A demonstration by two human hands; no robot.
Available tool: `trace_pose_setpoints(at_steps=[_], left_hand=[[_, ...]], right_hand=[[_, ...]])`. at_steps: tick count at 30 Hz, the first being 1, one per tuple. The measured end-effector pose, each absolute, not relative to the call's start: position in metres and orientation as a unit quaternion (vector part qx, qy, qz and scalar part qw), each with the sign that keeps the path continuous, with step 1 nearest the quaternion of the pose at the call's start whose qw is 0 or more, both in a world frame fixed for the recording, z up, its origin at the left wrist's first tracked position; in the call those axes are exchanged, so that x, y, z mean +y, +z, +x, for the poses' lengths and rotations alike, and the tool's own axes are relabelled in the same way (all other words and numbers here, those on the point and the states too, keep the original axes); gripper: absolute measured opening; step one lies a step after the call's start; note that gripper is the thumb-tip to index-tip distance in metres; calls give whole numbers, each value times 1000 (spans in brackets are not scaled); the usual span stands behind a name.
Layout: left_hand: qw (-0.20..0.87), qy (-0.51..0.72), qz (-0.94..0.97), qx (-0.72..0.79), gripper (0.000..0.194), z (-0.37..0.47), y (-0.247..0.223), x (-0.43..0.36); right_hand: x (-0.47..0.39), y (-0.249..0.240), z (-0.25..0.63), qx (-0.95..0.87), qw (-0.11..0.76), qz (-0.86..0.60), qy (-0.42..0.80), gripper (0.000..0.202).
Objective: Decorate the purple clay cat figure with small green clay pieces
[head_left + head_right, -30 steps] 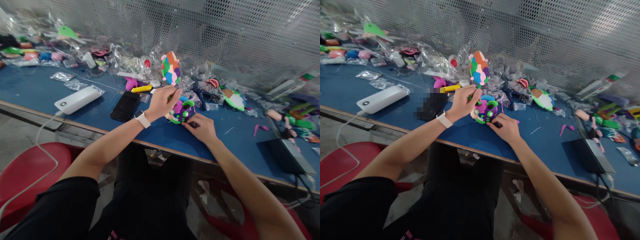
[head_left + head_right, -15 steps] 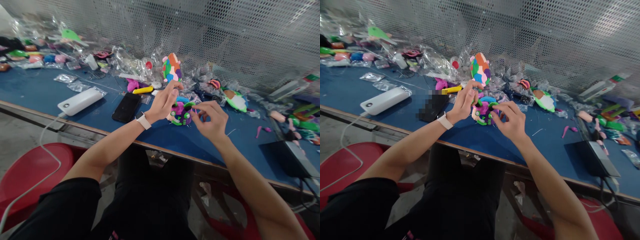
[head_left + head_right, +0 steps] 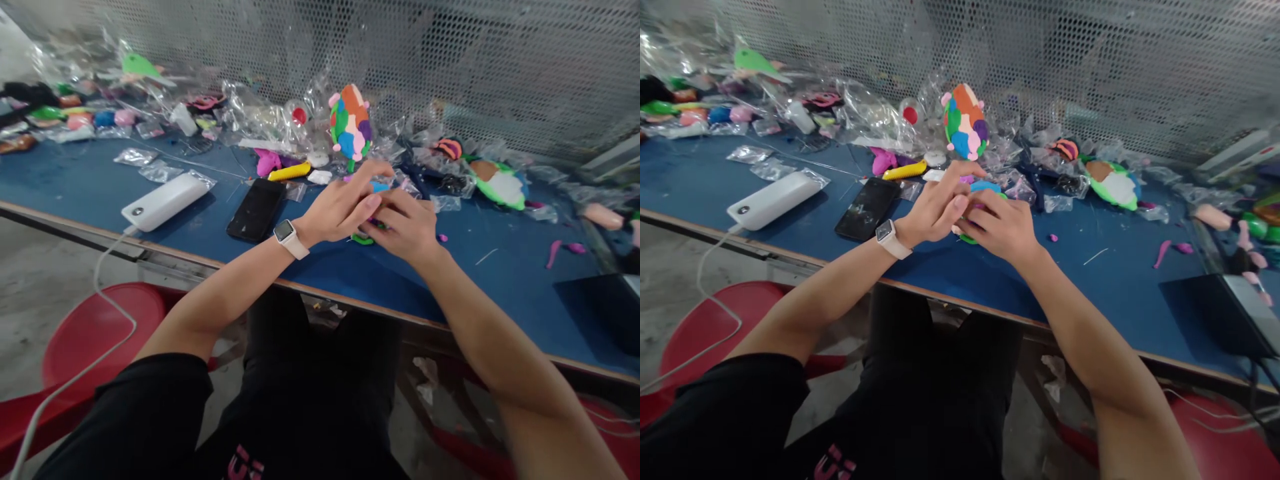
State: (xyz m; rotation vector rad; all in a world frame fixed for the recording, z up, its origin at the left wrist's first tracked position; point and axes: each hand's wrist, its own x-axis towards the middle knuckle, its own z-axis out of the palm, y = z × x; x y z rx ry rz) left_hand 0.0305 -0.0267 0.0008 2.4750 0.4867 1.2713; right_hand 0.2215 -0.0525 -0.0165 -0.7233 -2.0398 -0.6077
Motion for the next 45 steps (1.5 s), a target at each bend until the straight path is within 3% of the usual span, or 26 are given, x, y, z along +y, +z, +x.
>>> trace_pose_setpoints(at_steps=[10, 16, 24, 30, 33, 36, 39, 45], left_hand=[[45, 458, 867, 193, 39, 35, -8, -14], [10, 463, 860, 213, 35, 36, -10, -10], [15, 463, 864, 198, 37, 35, -7, -12], [7, 470, 862, 188, 36, 38, -5, -12], [-40, 538, 816, 206, 39, 31, -3, -3], [-59, 588, 768, 248, 38, 21, 0, 9], [-28, 570, 781, 253, 39, 18, 0, 13], [17, 477, 856, 199, 61, 31, -3, -4]], right_hand=[[-63, 0, 227, -727, 568, -373, -100, 17], [-57, -7, 238, -759, 535, -369, -34, 25], [-52, -4, 236, -763, 542, -341, -90, 15], [-50, -4, 240, -761, 527, -370, -77, 22], [-42, -4, 249, -676, 618, -396, -55, 30], [-28, -5, 263, -588, 706, -389, -70, 23], [-21, -12, 270, -619, 671, -401, -80, 24], [-48, -12, 245, -726, 556, -402, -36, 26]])
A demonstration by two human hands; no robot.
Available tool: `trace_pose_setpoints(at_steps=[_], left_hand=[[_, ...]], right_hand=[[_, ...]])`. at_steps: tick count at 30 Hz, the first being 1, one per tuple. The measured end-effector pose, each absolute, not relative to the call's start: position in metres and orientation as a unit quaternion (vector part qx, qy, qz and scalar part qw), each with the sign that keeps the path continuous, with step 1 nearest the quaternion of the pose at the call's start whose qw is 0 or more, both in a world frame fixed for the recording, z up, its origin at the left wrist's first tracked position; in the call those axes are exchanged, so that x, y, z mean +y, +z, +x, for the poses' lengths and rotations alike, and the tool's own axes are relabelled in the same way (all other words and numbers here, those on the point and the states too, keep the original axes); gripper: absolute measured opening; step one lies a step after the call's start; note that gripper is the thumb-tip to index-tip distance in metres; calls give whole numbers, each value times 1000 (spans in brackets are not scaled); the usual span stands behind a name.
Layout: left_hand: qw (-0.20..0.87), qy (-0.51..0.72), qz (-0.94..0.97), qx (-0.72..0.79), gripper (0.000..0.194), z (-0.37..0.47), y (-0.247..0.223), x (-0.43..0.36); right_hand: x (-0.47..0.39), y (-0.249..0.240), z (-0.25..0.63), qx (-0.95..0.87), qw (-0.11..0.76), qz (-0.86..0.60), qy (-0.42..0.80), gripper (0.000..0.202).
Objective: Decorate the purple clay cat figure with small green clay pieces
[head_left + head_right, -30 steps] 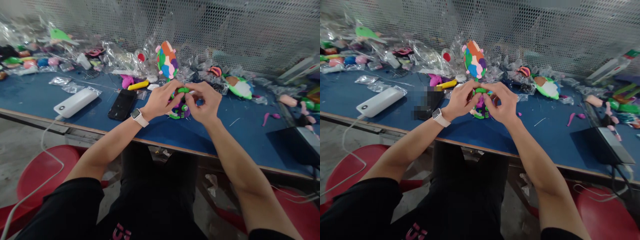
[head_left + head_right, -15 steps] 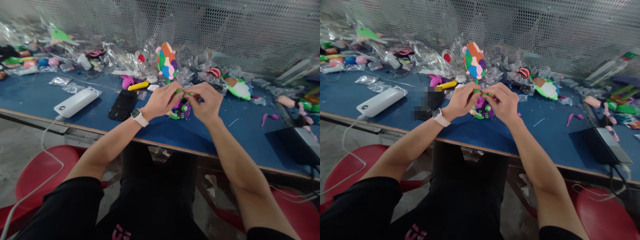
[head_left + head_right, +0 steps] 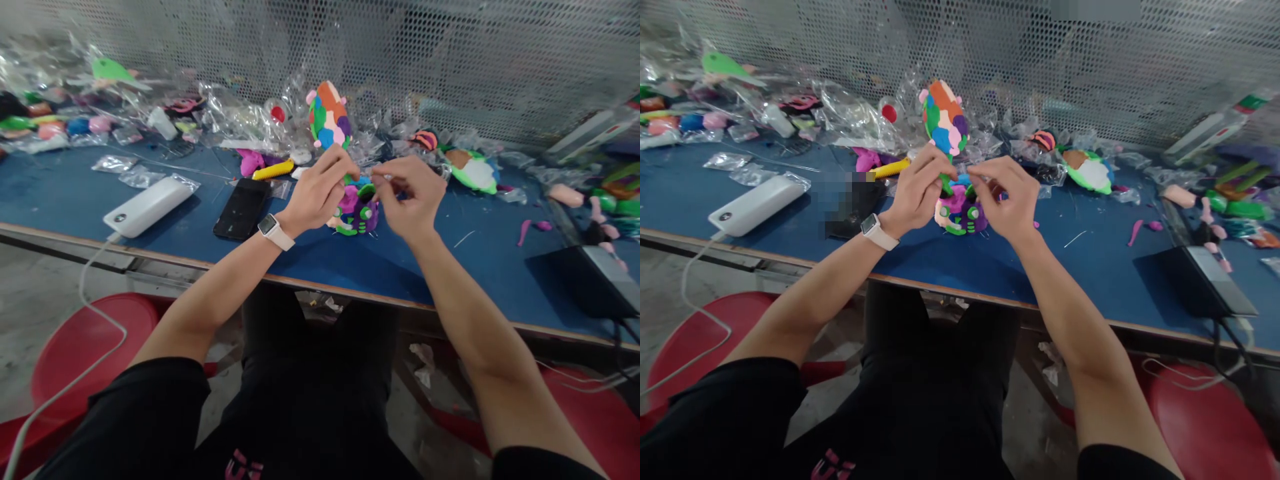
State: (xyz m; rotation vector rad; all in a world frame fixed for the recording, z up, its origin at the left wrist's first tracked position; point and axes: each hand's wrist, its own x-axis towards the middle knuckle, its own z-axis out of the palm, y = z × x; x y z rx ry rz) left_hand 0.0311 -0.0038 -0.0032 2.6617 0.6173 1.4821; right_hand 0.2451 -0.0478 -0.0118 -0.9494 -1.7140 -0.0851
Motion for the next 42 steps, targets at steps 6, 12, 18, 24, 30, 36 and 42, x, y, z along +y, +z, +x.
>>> trace_pose_setpoints(at_steps=[6, 12, 18, 24, 30, 36, 42], left_hand=[[57, 477, 859, 177, 50, 34, -8, -3], [75, 474, 859, 178, 39, 35, -7, -13], [85, 450, 875, 158, 37, 38, -9, -14], [70, 444, 877, 170, 38, 40, -9, -14], [43, 565, 795, 216, 39, 35, -10, -1], [63, 496, 842, 204, 43, 37, -9, -3], [52, 468, 869, 155, 40, 39, -10, -15]], right_hand=[[-65, 1, 231, -749, 537, -386, -36, 24], [-56, -4, 237, -757, 532, -379, -23, 20], [-54, -6, 234, -770, 519, -368, -36, 17], [-56, -3, 236, -769, 518, -369, -67, 18], [-47, 5, 255, -645, 631, -419, -97, 18], [-47, -7, 249, -707, 591, -386, -49, 16], [-58, -8, 227, -741, 554, -376, -58, 16]])
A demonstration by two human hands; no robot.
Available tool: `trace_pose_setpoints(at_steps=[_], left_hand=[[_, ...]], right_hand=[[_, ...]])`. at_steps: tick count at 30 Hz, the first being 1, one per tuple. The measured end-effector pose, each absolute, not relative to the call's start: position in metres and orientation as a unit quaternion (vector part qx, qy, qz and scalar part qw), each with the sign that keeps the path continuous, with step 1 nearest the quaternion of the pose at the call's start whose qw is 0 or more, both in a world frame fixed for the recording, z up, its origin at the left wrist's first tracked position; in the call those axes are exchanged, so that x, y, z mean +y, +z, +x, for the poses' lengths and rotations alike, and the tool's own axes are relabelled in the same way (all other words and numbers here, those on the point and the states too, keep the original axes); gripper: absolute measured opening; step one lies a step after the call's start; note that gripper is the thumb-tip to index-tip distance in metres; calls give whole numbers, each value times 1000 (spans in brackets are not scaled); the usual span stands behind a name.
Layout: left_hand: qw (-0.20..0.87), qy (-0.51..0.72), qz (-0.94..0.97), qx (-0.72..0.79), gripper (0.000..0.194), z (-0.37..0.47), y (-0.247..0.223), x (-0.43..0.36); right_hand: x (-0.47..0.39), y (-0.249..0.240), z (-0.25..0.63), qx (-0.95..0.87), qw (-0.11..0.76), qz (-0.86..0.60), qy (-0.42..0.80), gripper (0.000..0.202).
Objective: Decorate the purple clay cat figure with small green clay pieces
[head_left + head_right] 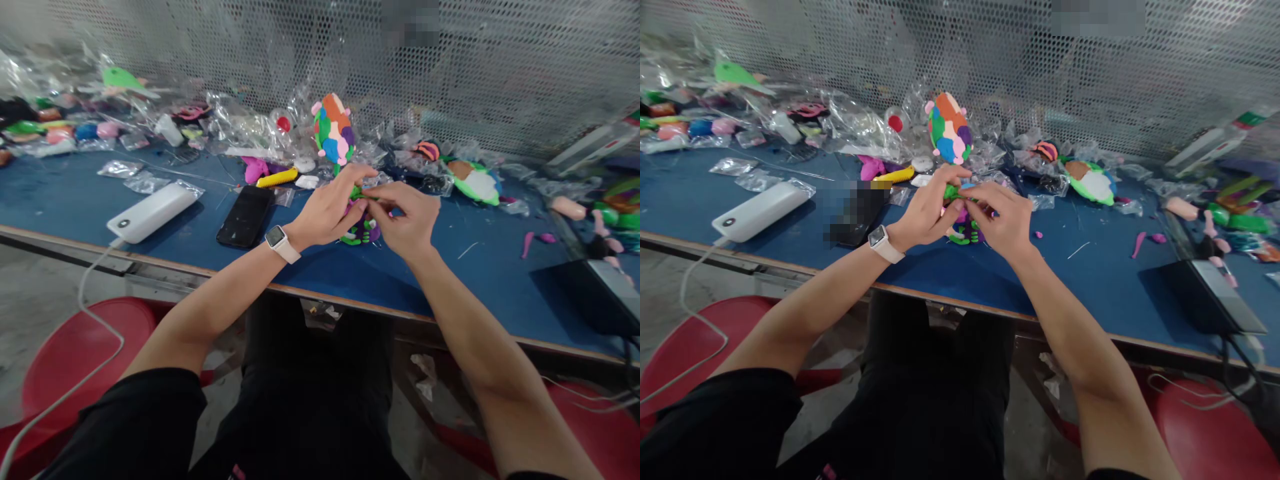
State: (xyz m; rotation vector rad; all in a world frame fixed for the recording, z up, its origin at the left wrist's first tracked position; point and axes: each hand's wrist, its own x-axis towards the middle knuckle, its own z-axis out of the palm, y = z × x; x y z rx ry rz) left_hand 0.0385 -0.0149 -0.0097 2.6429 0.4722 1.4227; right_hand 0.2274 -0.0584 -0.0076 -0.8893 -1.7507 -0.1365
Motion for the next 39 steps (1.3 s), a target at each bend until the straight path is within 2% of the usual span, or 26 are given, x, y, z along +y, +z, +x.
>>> trace_pose_setpoints(at_steps=[7, 13, 20, 30, 34, 39], left_hand=[[48, 457, 870, 177, 37, 38, -10, -15], [35, 536, 814, 222, 40, 33, -12, -8], [47, 510, 834, 206, 34, 36, -6, -9], [28, 483, 858, 174, 33, 34, -3, -10], [23, 494, 854, 164, 28, 35, -5, -9], [0, 494, 851, 181, 18, 36, -8, -9]], right_hand=[[-56, -3, 231, -746, 550, -366, -81, 15], [-42, -7, 245, -632, 663, -395, -71, 25], [-51, -9, 236, -717, 586, -376, -30, 17], [-55, -6, 235, -720, 593, -361, -6, 18], [-57, -4, 233, -729, 586, -353, 12, 13], [-54, -10, 232, -725, 598, -342, 33, 17]])
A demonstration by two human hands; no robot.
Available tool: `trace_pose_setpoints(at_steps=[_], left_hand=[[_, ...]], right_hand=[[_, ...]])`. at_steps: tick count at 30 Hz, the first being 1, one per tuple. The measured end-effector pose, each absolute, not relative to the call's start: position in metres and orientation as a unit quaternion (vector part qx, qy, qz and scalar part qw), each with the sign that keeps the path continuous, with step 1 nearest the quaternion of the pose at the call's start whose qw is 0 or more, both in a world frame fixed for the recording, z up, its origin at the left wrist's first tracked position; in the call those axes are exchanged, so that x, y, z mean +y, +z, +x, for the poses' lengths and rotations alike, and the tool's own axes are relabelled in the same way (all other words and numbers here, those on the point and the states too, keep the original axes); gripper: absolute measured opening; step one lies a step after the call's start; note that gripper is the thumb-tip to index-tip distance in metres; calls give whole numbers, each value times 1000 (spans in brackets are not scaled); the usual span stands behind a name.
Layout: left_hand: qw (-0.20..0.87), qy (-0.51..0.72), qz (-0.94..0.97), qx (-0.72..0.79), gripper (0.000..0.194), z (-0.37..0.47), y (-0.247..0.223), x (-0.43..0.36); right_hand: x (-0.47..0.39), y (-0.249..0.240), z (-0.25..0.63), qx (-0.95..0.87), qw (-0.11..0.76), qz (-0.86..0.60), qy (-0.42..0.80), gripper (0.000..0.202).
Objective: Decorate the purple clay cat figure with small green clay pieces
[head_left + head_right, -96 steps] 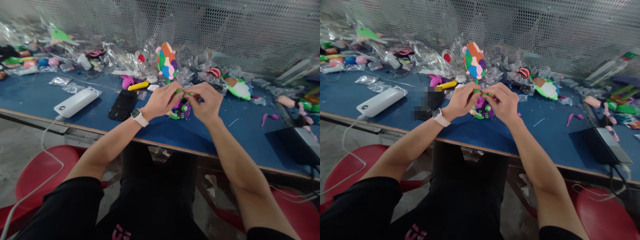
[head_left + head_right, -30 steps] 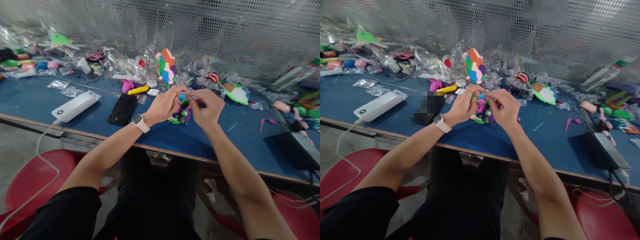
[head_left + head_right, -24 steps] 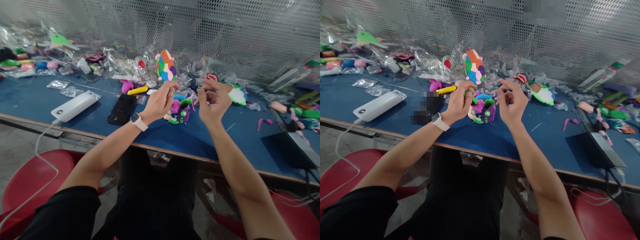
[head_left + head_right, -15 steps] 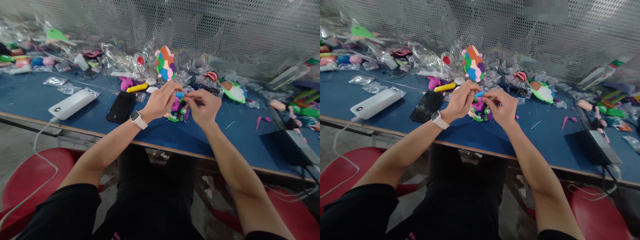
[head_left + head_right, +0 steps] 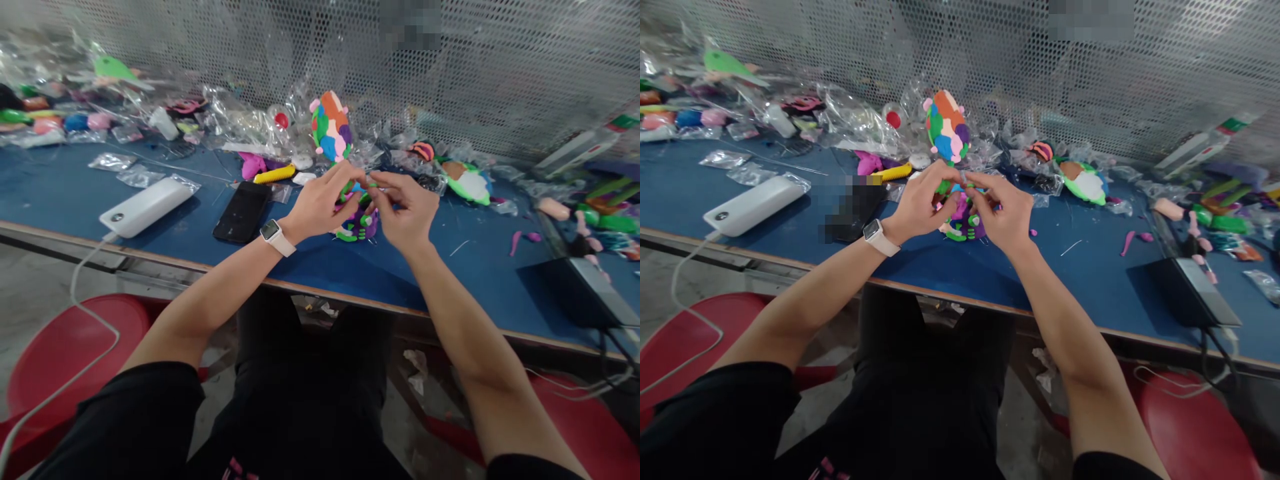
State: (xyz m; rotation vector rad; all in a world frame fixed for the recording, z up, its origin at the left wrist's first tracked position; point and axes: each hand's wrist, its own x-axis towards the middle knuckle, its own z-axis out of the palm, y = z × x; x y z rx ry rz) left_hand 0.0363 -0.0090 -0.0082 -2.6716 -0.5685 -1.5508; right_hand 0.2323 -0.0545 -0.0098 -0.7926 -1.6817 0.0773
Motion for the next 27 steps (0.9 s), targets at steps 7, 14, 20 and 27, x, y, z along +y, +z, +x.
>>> trace_pose_setpoints(at_steps=[7, 14, 20, 27], left_hand=[[45, -494, -851, -174, 21, 38, -12, -4], [108, -491, -845, -180, 21, 35, -13, -1], [142, -508, -838, -144, 14, 36, -11, -3], [127, -504, -837, -171, 22, 35, -10, -5]], right_hand=[[-55, -9, 233, -731, 587, -343, 49, 11], [-57, -6, 230, -721, 598, -345, 53, 18], [-55, -11, 232, -713, 602, -348, 89, 35], [-55, -11, 234, -727, 587, -349, 77, 24]])
